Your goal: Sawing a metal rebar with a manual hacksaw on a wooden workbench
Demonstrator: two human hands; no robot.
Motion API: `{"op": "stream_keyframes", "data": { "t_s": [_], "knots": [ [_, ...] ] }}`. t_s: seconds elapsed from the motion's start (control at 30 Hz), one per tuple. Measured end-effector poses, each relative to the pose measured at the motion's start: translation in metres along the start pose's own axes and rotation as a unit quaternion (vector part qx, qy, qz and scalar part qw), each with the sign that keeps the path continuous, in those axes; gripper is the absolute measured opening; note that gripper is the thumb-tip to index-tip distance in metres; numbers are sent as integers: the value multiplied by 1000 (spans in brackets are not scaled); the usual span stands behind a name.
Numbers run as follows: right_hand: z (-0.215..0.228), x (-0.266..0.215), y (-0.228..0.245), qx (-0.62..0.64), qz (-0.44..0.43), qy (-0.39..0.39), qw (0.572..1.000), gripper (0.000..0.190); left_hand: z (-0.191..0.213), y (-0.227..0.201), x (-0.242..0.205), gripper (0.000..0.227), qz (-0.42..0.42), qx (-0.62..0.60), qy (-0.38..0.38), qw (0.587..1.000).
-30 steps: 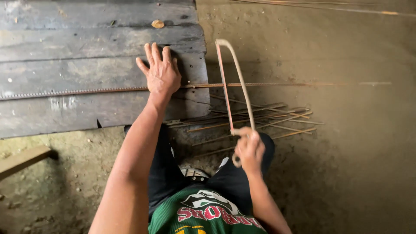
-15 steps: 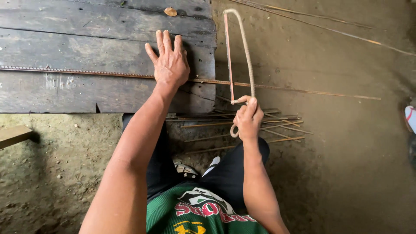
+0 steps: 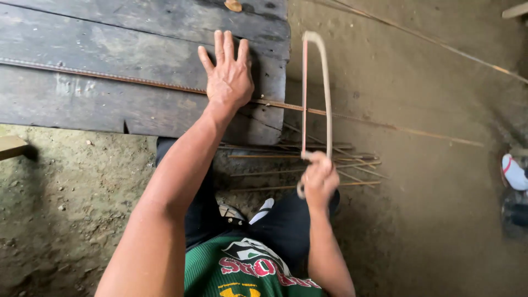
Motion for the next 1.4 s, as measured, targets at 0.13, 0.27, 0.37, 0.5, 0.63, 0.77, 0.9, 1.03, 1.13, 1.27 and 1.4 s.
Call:
{"op": "stream_keyframes", "data": {
  "t_s": [0.13, 0.27, 0.37, 0.5, 0.63, 0.77, 0.9, 1.03, 1.13, 1.27, 1.4],
  "knots": [
    [-25, 34, 6, 188, 30, 49, 981, 45, -5, 3, 2, 56, -4, 12, -14, 1000],
    [48, -34, -113, 310, -124, 11, 943, 46, -5, 1, 2, 52, 11, -3, 6, 1000],
    [83, -112, -59, 228, -136, -26, 964, 46, -6, 1, 1, 50, -4, -3, -22, 1000],
    [64, -90, -18, 156, -102, -18, 982, 44, -4, 1, 0, 52, -2, -2, -4, 1000],
    [-15, 14, -37, 115, -43, 9, 992, 34, -5, 0, 2, 51, -3, -14, 26, 1000],
    [-50, 58, 8, 267, -14, -21, 963, 45, -5, 1, 3, 52, -4, -21, -4, 1000],
    [19, -16, -100, 409, -118, 31, 904, 45, -5, 1, 2, 54, 21, -20, 44, 999],
    [63, -113, -36, 179, -107, -46, 977, 32, -3, 1, 2, 52, 10, -16, 18, 1000],
    [54, -104, -34, 93, -112, -55, 988, 27, -3, -3, 0, 52, 2, -11, 21, 1000],
    [-30, 0, -42, 155, 19, -60, 986, 57, -13, 1, -1, 50, -2, 2, -20, 1000],
    [-36, 47, -60, 376, -31, 60, 924, 46, -1, 1, 6, 52, 2, -28, 19, 999]
  ]
}}
Point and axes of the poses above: each hand's wrist, its own x-axis towards the middle knuckle, its own z-axis out of the back of the hand, y = z × x, the point moved 1 cm from there along x, towards the middle knuckle, and after that the axes turned 5 degrees about z, right-handed, at the moved point
